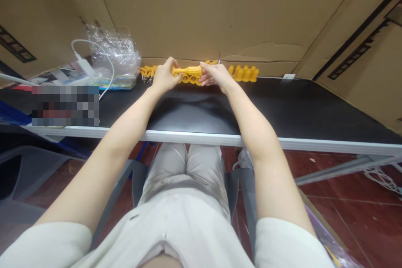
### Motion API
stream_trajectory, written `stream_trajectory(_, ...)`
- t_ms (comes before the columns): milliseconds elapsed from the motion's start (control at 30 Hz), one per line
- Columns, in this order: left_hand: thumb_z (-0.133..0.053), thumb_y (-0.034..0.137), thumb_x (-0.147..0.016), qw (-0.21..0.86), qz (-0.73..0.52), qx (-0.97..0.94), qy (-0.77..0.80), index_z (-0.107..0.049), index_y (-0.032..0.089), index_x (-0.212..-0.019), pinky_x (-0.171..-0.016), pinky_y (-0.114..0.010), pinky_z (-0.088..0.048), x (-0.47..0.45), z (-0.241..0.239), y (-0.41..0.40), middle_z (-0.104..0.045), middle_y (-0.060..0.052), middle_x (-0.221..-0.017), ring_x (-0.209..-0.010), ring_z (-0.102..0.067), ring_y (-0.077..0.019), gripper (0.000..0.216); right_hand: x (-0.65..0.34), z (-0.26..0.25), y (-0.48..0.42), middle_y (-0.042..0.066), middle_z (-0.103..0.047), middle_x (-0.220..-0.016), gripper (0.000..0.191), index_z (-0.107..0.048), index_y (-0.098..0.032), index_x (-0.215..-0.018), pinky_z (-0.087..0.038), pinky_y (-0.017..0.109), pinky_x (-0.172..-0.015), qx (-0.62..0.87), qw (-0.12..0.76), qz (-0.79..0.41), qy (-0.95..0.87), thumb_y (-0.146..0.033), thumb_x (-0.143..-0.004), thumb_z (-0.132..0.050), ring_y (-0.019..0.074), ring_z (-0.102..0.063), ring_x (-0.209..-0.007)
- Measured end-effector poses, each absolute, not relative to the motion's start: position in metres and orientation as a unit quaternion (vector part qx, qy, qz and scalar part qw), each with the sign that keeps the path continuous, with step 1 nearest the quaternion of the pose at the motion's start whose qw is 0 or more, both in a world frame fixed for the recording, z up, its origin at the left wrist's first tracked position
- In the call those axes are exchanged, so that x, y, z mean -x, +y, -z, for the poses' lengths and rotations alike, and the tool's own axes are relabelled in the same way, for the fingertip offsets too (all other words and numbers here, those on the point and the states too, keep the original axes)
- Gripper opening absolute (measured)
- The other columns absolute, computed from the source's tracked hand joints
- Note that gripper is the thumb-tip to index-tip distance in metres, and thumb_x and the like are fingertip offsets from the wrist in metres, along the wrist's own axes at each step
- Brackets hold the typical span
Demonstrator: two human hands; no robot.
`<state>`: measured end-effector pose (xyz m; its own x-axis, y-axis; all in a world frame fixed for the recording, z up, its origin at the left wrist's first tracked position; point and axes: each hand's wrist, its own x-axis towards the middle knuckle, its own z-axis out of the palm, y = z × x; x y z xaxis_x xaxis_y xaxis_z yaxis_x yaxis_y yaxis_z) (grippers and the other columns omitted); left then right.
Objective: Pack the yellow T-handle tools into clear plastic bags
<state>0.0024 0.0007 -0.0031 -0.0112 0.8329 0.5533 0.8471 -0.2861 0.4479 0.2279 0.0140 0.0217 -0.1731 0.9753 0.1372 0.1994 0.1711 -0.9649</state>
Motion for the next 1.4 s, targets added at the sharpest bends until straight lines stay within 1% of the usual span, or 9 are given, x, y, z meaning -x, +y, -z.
stream_trajectory(100,-0.069,0.026,-0.087,0.01,0.391,0.707,-0.59,-0.066,0.03,-0.12,-0.099,-0.045,-0.056,-0.002,0.004,0.002,-0.081,-0.009,-0.105,-0.105,-0.076,-0.0349,0.033,-0.229,-0.02,0.016,0.005,-0.074,-0.071,0.05,-0.07,-0.019,-0.096,-0.067,0.035,-0.072,0.469,0.44,-0.441,-0.626,-0.069,-0.096,-0.078,0.0204,-0.075,-0.065)
stream_trajectory(300,-0.069,0.025,-0.085,0.003,0.4,0.702,-0.589,-0.068,0.031,-0.121,-0.099,-0.047,-0.056,-0.004,0.003,0.0,-0.081,-0.009,-0.104,-0.104,-0.075,-0.0353,0.036,-0.23,-0.018,0.02,0.004,-0.071,-0.066,0.057,-0.069,-0.022,-0.093,-0.067,0.034,-0.066,0.461,0.438,-0.442,-0.632,-0.079,-0.091,-0.078,0.0209,-0.074,-0.061)
stream_trajectory(467,-0.068,0.024,-0.085,0.004,0.405,0.705,-0.582,-0.068,0.031,-0.121,-0.097,-0.046,-0.056,-0.005,0.004,0.0,-0.081,-0.008,-0.101,-0.102,-0.076,-0.0345,0.037,-0.23,-0.019,0.018,0.003,-0.068,-0.064,0.058,-0.07,-0.022,-0.098,-0.067,0.034,-0.067,0.466,0.432,-0.436,-0.637,-0.079,-0.089,-0.079,0.0215,-0.074,-0.061)
stream_trajectory(733,-0.067,0.025,-0.086,-0.001,0.395,0.703,-0.591,-0.068,0.03,-0.122,-0.097,-0.046,-0.056,-0.005,0.004,0.0,-0.081,-0.009,-0.103,-0.103,-0.076,-0.0348,0.037,-0.229,-0.017,0.02,0.004,-0.068,-0.064,0.063,-0.071,-0.02,-0.096,-0.066,0.032,-0.064,0.478,0.431,-0.439,-0.627,-0.083,-0.09,-0.075,0.021,-0.074,-0.059)
stream_trajectory(933,-0.068,0.023,-0.083,-0.003,0.398,0.699,-0.594,-0.069,0.03,-0.121,-0.096,-0.045,-0.056,-0.005,0.003,-0.001,-0.08,-0.008,-0.1,-0.103,-0.075,-0.0347,0.038,-0.23,-0.019,0.018,0.002,-0.07,-0.067,0.072,-0.072,-0.02,-0.099,-0.064,0.03,-0.064,0.46,0.427,-0.462,-0.627,-0.091,-0.085,-0.072,0.0192,-0.075,-0.06)
stream_trajectory(1000,-0.068,0.022,-0.083,-0.004,0.4,0.698,-0.593,-0.069,0.031,-0.121,-0.097,-0.045,-0.056,-0.005,0.003,-0.001,-0.08,-0.008,-0.1,-0.103,-0.075,-0.0343,0.038,-0.231,-0.022,0.014,0.003,-0.074,-0.075,0.068,-0.073,-0.02,-0.101,-0.063,0.029,-0.066,0.456,0.42,-0.465,-0.632,-0.086,-0.087,-0.075,0.0185,-0.076,-0.063)
stream_trajectory(1167,-0.067,0.024,-0.084,0.008,0.398,0.7,-0.593,-0.069,0.03,-0.12,-0.095,-0.044,-0.056,-0.004,0.005,0.0,-0.081,-0.008,-0.099,-0.098,-0.076,-0.0336,0.036,-0.229,-0.028,0.002,0.006,-0.08,-0.086,0.044,-0.077,-0.02,-0.098,-0.064,0.03,-0.071,0.433,0.412,-0.451,-0.662,-0.06,-0.088,-0.091,0.0183,-0.077,-0.067)
stream_trajectory(1267,-0.067,0.025,-0.084,0.011,0.407,0.704,-0.582,-0.069,0.031,-0.12,-0.094,-0.043,-0.057,-0.003,0.006,0.001,-0.081,-0.006,-0.097,-0.096,-0.076,-0.0326,0.036,-0.227,-0.027,0.001,0.007,-0.079,-0.084,0.042,-0.075,-0.02,-0.094,-0.065,0.032,-0.072,0.436,0.417,-0.444,-0.663,-0.058,-0.089,-0.091,0.0186,-0.076,-0.066)
stream_trajectory(1400,-0.067,0.023,-0.084,-0.003,0.405,0.703,-0.584,-0.068,0.031,-0.122,-0.096,-0.044,-0.056,-0.004,0.005,0.001,-0.08,-0.007,-0.099,-0.1,-0.075,-0.0332,0.039,-0.226,-0.024,0.004,0.007,-0.077,-0.083,0.045,-0.072,-0.02,-0.092,-0.065,0.032,-0.071,0.44,0.418,-0.441,-0.661,-0.062,-0.089,-0.089,0.0188,-0.076,-0.066)
